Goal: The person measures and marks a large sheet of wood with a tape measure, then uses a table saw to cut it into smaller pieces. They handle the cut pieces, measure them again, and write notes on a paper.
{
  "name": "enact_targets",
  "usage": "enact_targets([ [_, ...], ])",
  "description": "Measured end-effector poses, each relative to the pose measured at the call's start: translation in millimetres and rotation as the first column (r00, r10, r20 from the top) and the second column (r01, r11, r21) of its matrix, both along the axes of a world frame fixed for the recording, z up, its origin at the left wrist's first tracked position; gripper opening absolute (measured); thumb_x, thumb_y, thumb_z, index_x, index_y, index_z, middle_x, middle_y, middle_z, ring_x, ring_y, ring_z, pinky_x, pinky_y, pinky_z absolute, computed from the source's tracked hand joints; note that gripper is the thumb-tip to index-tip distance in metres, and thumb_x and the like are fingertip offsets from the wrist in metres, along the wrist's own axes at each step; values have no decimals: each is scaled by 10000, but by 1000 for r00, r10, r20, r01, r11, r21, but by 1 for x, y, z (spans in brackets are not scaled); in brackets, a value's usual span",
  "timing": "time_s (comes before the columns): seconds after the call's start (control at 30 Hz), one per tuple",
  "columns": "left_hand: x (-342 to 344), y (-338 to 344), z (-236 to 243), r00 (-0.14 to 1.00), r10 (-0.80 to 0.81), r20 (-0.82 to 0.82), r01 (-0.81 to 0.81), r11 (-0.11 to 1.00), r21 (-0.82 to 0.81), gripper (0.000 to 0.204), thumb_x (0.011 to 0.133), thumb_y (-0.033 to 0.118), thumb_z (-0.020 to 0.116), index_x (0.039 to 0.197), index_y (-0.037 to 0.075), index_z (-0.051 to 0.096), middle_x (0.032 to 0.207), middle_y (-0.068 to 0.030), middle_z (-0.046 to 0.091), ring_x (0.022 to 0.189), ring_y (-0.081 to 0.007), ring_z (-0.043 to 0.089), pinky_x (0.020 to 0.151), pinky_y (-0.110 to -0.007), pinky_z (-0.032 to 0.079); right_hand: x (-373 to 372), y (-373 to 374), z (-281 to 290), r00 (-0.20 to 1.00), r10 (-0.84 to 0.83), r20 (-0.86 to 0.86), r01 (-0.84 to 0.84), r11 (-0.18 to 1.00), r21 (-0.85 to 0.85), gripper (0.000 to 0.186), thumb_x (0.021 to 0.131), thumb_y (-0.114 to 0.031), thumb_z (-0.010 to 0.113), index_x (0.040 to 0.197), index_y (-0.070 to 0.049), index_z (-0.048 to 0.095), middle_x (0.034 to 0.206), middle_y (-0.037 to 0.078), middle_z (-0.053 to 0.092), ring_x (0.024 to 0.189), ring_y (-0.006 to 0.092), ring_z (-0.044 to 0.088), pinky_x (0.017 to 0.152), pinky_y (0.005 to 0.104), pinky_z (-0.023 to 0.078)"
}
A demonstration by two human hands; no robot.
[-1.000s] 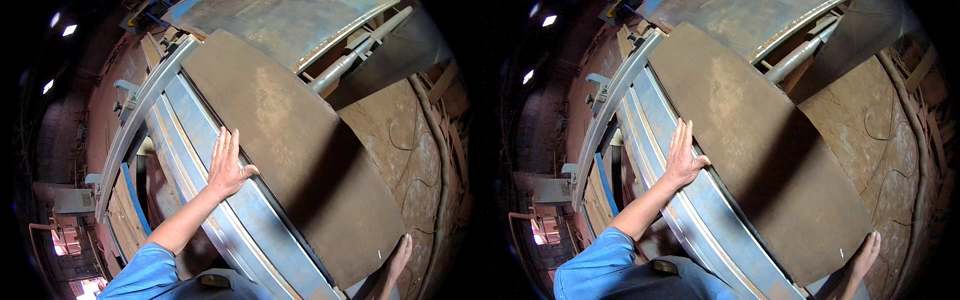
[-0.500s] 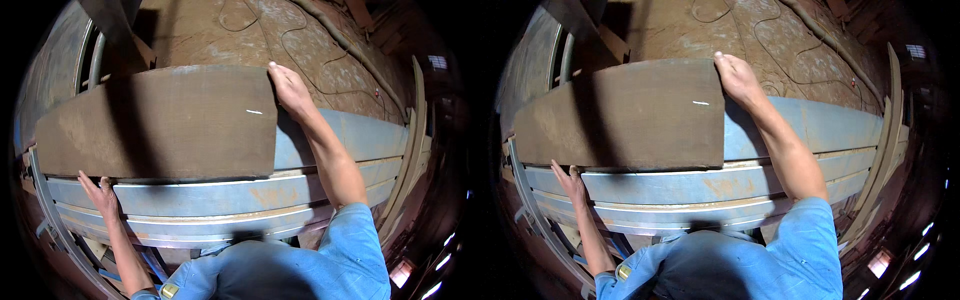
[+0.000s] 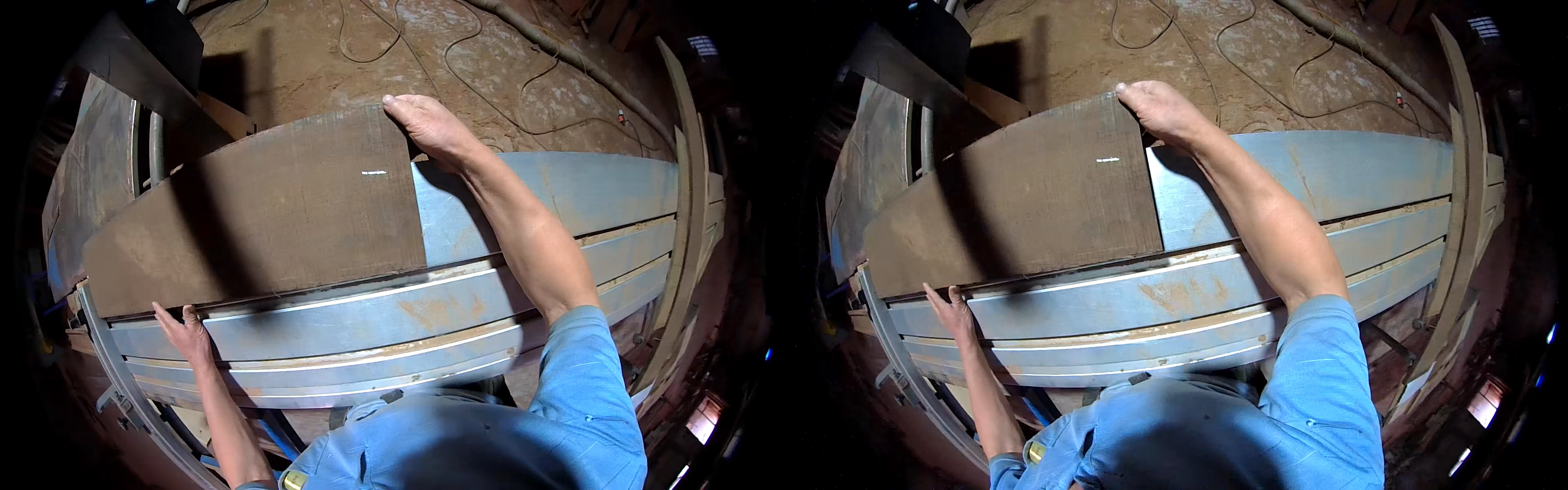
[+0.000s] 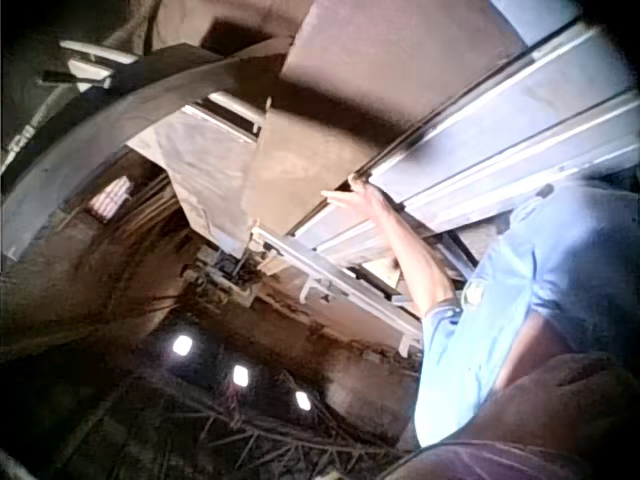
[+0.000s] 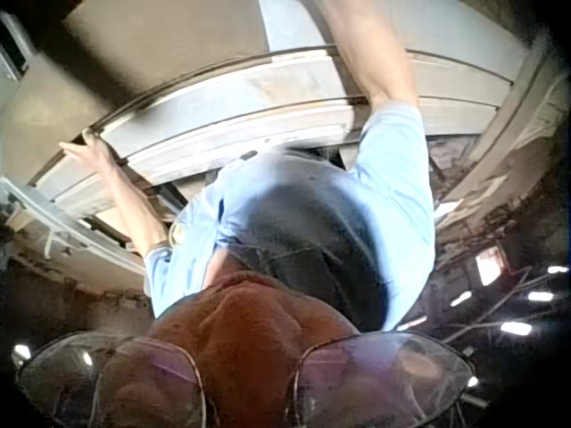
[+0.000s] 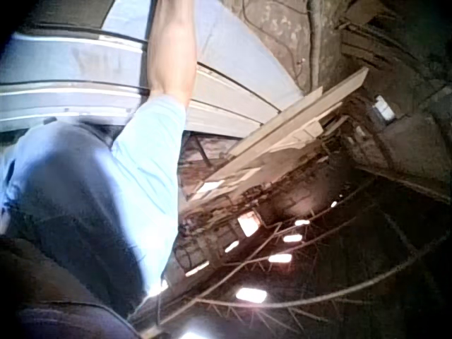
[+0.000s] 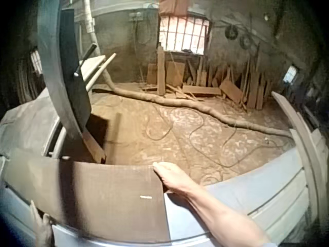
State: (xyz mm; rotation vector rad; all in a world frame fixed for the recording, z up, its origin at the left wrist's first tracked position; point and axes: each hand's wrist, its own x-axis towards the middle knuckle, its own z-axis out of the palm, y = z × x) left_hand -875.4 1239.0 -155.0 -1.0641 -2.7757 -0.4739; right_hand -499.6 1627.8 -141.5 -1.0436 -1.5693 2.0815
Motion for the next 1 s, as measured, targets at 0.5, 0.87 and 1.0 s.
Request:
enact_targets([
  [0.5,-2,10,6,999,35,4,-35,999,-19,1007,794,751,420,1462,25,219,1483,-219,280,1383,-370,240,1123,-431,210,-10,-3,7,993,-107,-51,108,994,16,419,998,-372,359,878,-27,562,709,32,541,604,126,510,546,303,438],
  [0.87,0,13,8,999,34,21,-34,999,4,997,798,735,443,1460,21,225,1478,-228,283,1379,-377,241,1122,-446,213,-11,-4,15,993,-120,-11,120,992,-43,481,1000,-433,332,993,-9,560,843,93,570,742,174,540,660,358,466],
  [1.0,-1,12,8,1000,22,20,-23,1000,14,994,798,739,436,1461,28,227,1477,-226,284,1378,-377,243,1123,-448,213,-10,-5,15,992,-119,-32,117,991,-70,521,992,-477,349,1027,-4,564,899,98,575,803,169,536,714,355,464],
])
